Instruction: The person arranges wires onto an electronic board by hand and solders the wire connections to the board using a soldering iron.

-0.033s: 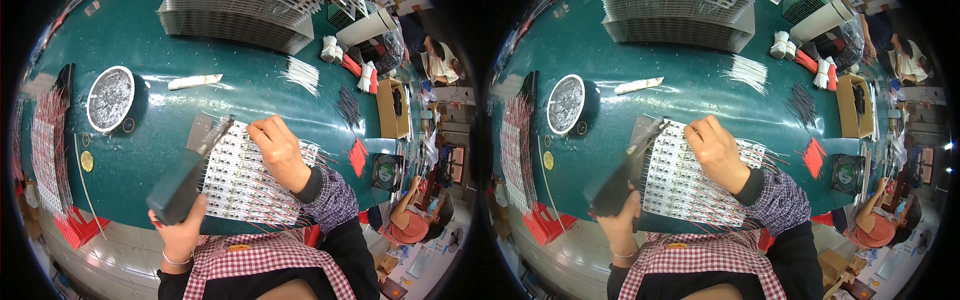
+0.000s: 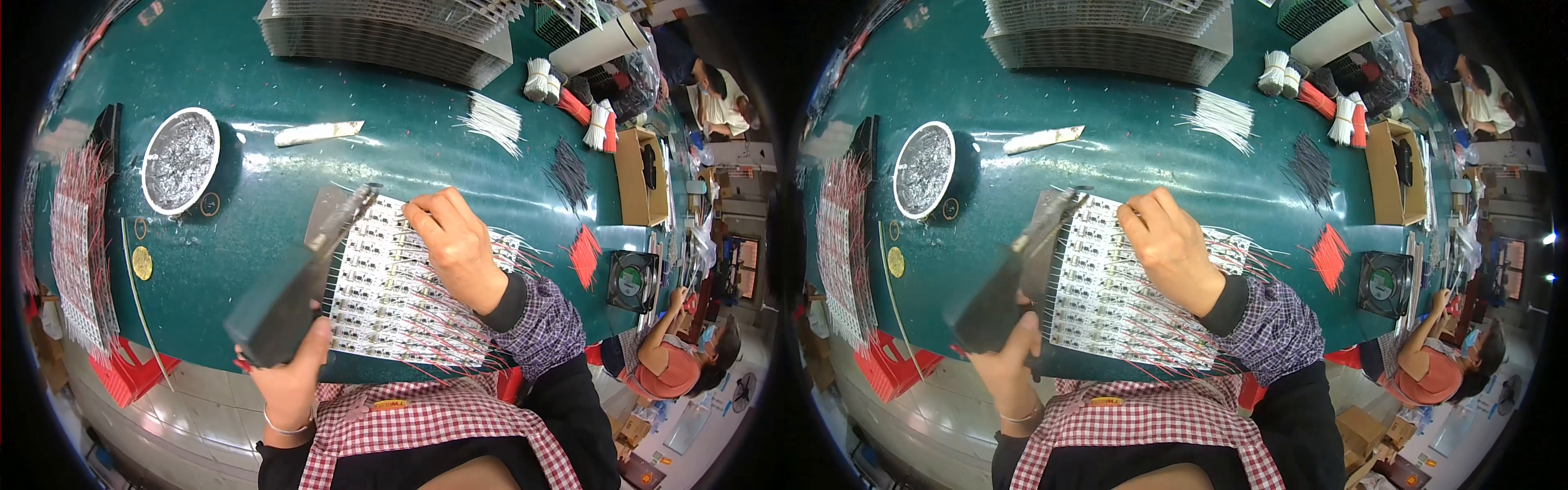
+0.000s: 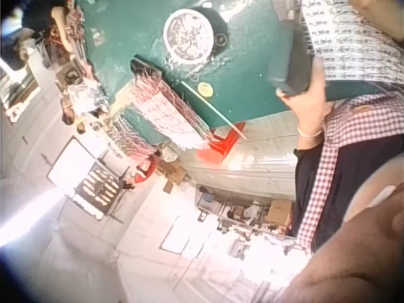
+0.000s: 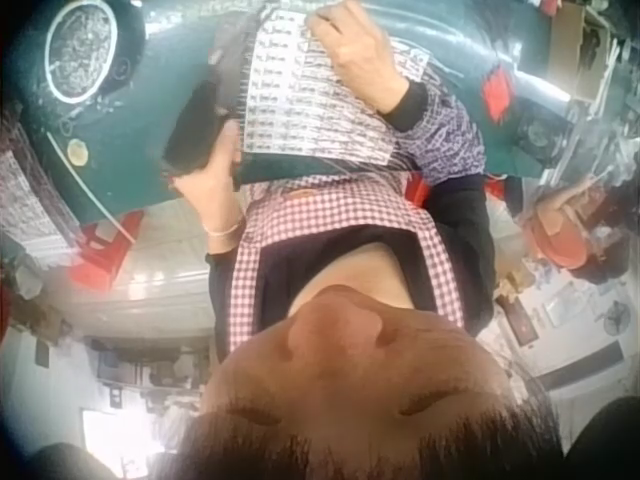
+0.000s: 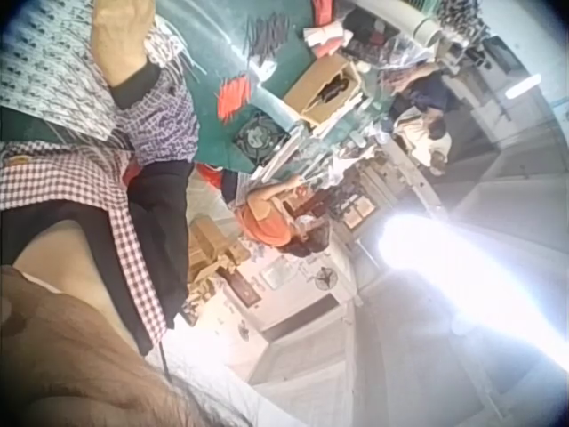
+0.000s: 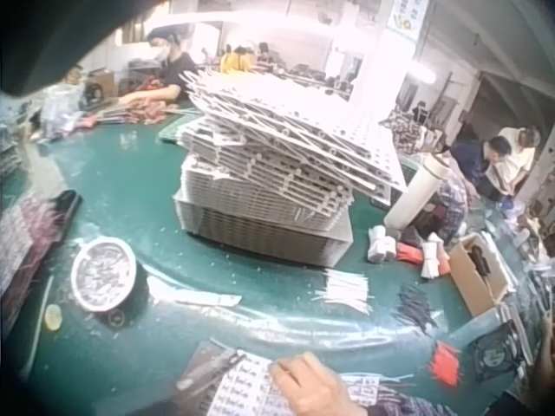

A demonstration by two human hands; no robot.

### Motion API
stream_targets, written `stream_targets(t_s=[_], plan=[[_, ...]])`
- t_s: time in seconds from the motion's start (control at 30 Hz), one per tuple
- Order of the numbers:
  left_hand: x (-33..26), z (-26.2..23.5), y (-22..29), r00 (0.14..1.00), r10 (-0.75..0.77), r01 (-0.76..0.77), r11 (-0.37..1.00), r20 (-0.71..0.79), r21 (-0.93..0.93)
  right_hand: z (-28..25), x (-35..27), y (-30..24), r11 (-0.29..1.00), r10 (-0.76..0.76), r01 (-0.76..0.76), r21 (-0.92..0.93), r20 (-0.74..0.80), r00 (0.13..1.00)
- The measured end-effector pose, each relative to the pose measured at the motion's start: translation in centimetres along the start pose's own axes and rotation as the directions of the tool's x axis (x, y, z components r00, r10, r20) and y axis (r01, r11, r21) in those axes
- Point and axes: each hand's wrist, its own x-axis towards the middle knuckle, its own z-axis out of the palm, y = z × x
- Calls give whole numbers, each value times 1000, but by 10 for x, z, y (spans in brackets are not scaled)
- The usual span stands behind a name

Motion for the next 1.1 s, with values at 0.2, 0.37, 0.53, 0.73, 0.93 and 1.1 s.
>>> stream_targets(t_s=[0.2, 0.37, 0.53, 0.73, 0.93, 1.1], plan=[[14, -19, -5, 998, -37, 53, 835, 40, -548, 1, -1, 0, 1000, 3, -3, 1, -18, 1000], [9, -19, -4, 995, -12, 69, 802, 99, -593, -4, 2, -5, 1000, -6, 8, 30, -65, 998], [-3, -8, 0, 997, -35, 57, 936, 71, -347, -3, -5, -10, 997, 3, 3, 76, -77, 997], [-6, -6, -15, 999, -29, 29, 1000, 44, -1, 0, -7, -8, 999, -9, 11, 43, -37, 999], [-10, -7, -19, 995, -11, -1, 992, 98, 122, -2, -8, -10, 999, -14, 14, 38, -21, 1000], [-11, -6, -25, 996, 44, -56, 987, 82, 149, -1, -8, -9, 998, -26, 27, 49, -28, 999]])
